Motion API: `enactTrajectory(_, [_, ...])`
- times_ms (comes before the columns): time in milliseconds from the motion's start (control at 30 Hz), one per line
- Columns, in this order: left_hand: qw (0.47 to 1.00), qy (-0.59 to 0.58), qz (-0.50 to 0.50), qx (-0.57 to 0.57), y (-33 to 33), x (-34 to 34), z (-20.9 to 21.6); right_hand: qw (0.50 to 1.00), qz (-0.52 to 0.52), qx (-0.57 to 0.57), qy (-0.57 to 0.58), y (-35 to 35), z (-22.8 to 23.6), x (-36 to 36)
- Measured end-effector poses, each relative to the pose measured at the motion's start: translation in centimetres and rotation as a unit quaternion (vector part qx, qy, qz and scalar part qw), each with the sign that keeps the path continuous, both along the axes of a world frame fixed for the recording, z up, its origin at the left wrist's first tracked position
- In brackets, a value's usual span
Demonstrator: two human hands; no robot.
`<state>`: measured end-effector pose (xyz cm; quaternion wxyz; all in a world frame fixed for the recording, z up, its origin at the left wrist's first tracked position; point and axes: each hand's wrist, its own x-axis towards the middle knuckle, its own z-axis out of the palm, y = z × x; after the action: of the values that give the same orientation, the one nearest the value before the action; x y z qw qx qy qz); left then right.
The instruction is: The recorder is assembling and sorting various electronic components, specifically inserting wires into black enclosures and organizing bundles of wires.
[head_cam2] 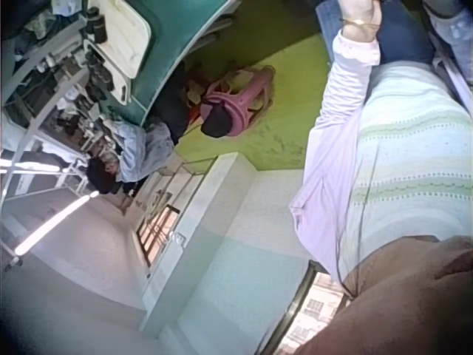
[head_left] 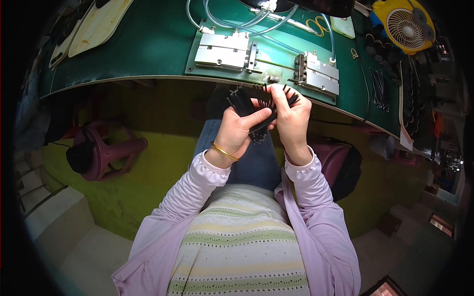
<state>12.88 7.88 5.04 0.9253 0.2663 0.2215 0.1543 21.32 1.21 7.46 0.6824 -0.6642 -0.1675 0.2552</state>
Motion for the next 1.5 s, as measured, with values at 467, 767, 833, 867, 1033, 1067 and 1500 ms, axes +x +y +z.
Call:
enactTrajectory(467, [1.0,-0.001,-0.01,-0.008,0.2,0.6,0.0,0.999,-0.022,-0.001,0.033,0.3,-0.3,0.8])
enactTrajectory(767, [0.999,-0.01,-0.011,-0.033,0.1,0.8,0.2,0.999,-0.023,-0.008,0.028,0.3,-0.1,0.9])
enactTrajectory(833, [1.0,-0.012,-0.013,-0.026,0.2,0.7,0.2,1.0,-0.011,0.001,0.014,0.1,-0.1,0.7])
enactTrajectory(867, [1.0,-0.012,-0.015,-0.019,0.2,0.6,0.2,1.0,0.001,0.009,0.001,0.0,-0.1,0.6])
enactTrajectory(1033, [1.0,-0.009,-0.016,-0.002,0.2,0.3,0.3,1.0,0.002,0.022,-0.004,0.0,0.5,0.1])
enactTrajectory(1067, [1.0,-0.009,-0.017,-0.002,0.2,0.3,0.2,1.0,0.002,0.023,-0.005,0.0,0.5,0.0])
enactTrajectory(1500, [1.0,0.003,-0.016,-0.004,0.3,0.6,-0.2,0.999,-0.023,0.01,0.024,0.3,-0.2,0.4])
